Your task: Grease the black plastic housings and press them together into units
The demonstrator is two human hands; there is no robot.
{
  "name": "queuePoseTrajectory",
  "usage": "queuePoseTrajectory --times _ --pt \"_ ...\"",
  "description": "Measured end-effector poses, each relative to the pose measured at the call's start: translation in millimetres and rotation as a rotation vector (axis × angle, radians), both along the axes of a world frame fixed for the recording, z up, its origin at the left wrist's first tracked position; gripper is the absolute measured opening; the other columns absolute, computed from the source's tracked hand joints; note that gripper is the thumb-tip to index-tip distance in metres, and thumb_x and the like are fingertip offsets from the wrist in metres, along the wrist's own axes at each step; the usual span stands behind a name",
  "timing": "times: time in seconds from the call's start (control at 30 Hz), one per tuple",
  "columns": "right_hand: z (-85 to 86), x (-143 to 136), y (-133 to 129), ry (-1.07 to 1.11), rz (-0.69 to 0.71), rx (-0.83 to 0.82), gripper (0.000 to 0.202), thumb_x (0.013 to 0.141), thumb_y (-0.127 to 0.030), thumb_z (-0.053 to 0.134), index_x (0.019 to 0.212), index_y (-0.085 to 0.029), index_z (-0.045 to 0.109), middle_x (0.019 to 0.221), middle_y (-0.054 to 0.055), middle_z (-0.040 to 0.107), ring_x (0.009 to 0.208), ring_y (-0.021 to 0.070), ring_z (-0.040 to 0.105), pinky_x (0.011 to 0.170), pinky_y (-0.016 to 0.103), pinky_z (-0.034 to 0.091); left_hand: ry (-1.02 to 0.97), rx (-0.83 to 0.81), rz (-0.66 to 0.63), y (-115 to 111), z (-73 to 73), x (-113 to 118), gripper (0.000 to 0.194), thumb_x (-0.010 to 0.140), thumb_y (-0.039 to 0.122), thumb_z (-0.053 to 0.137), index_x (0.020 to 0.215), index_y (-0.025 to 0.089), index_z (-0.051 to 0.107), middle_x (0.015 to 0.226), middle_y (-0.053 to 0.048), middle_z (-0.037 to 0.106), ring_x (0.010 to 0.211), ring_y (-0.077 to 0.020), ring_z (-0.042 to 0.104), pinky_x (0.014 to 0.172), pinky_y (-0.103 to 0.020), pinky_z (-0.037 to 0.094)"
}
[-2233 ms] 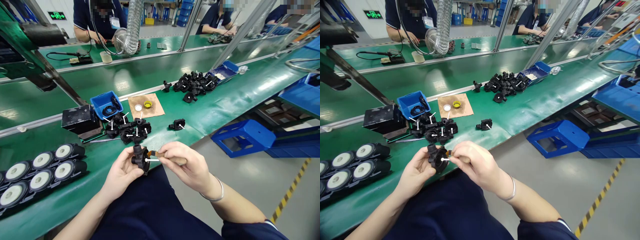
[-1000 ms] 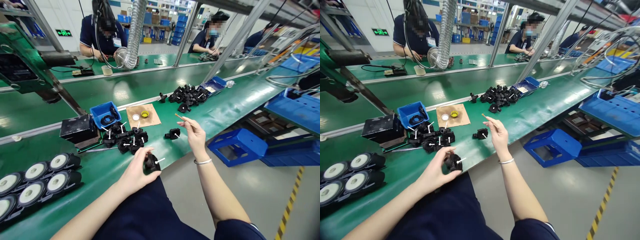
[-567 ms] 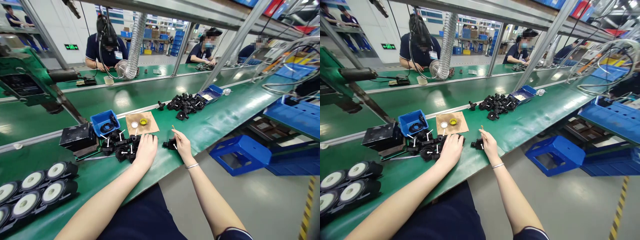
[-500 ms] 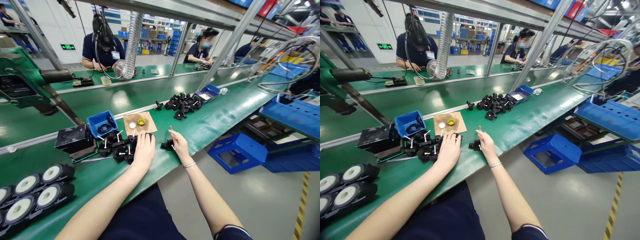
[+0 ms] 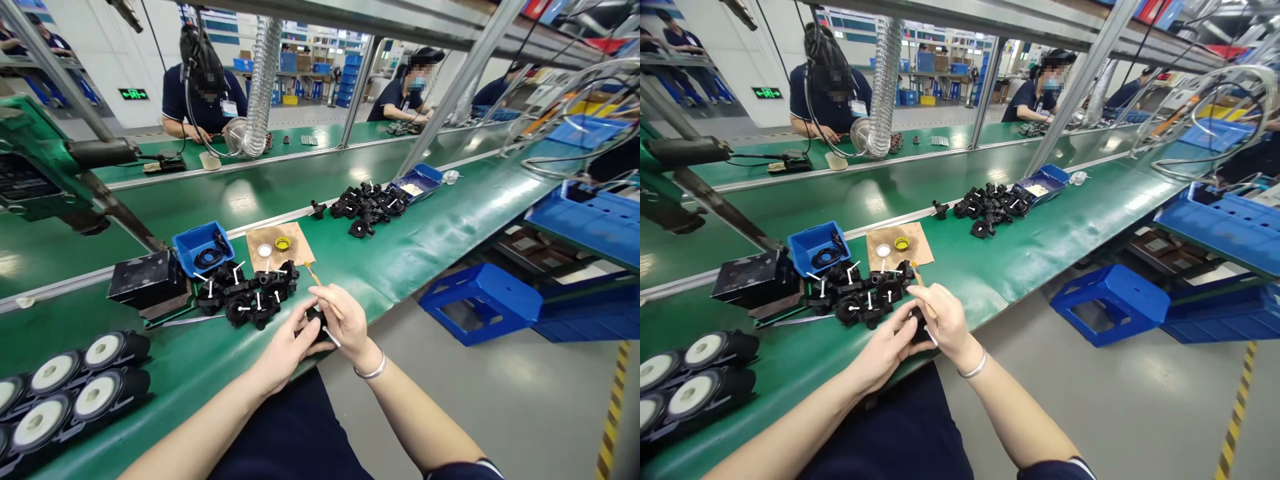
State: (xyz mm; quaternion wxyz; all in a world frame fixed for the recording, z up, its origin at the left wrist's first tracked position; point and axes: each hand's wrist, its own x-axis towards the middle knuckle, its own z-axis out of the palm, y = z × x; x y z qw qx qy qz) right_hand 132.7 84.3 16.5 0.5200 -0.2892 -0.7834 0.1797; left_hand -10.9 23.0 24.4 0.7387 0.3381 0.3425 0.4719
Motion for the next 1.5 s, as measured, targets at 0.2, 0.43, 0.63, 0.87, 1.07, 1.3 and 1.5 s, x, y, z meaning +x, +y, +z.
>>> queuePoseTrajectory --times 0.2,0.43,0.63,0.87,1.07,1.3,1.5 --pt "30.4 -8 23 0.137 -0.011 -0.135 0.030 0.100 -0.023 0.046 0.123 -0.026 0.065 0.105 0.006 0.056 0.084 0.0107 0.062 0.082 0.031 0.055 -0.141 -0.189 -0.002 -20 10.6 -31 0.046 0.097 0.046 0.053 0.137 0.024 0.052 0.122 -0.012 0.066 0.118 -0.0282 0.065 0.105 -0.047 0.049" --pt "37.9 -36 117 0.089 -0.003 -0.389 0.027 0.096 -0.044 0.051 0.098 -0.017 0.056 0.080 0.001 0.062 0.068 0.0111 0.066 0.071 0.026 0.058 -0.235 -0.332 0.005 -40 12.2 -60 0.046 0.092 0.027 0.060 0.137 0.019 0.053 0.123 -0.015 0.067 0.122 -0.0361 0.063 0.109 -0.053 0.045" --pt "25.9 -77 168 -0.086 0.007 -0.355 0.013 0.094 -0.033 0.051 0.093 -0.020 0.050 0.069 -0.003 0.061 0.062 0.0118 0.062 0.067 0.024 0.051 -0.224 -0.398 0.095 -49 13.4 -73 0.048 0.092 0.029 0.062 0.138 0.016 0.053 0.126 -0.016 0.067 0.123 -0.0365 0.062 0.109 -0.052 0.046" --pt "7.1 -86 186 -0.241 -0.023 -0.329 0.008 0.093 -0.028 0.048 0.090 -0.020 0.049 0.070 -0.002 0.060 0.066 0.0138 0.059 0.070 0.026 0.045 -0.321 -0.487 0.138 -54 8.8 -85 0.038 0.093 0.035 0.059 0.116 0.005 0.064 0.112 -0.020 0.073 0.118 -0.0357 0.065 0.111 -0.047 0.045" --pt "-3.4 -86 188 -0.237 -0.049 -0.351 0.010 0.091 -0.029 0.052 0.088 -0.020 0.050 0.070 -0.001 0.059 0.067 0.0149 0.057 0.072 0.027 0.045 -0.234 -0.516 0.133 -53 5.5 -88 0.040 0.092 0.038 0.061 0.122 0.013 0.062 0.115 -0.016 0.072 0.109 -0.0270 0.069 0.094 -0.036 0.053" --pt "0.8 -78 197 -0.012 -0.092 -0.466 0.014 0.090 -0.033 0.056 0.093 -0.021 0.048 0.072 -0.003 0.060 0.064 0.0125 0.063 0.065 0.024 0.051 -0.243 -0.494 0.090 -50 10.1 -90 0.039 0.087 0.033 0.069 0.122 0.018 0.064 0.127 -0.013 0.069 0.115 -0.0203 0.065 0.090 -0.025 0.050" --pt "-20.2 -62 207 0.276 -0.222 -0.724 0.020 0.089 -0.027 0.060 0.099 -0.018 0.045 0.068 -0.005 0.056 0.051 0.0093 0.059 0.053 0.022 0.053 -0.348 -0.474 0.105 -50 6.8 -89 0.034 0.093 0.032 0.062 0.120 0.013 0.067 0.127 -0.015 0.068 0.116 -0.0228 0.065 0.096 -0.031 0.051"
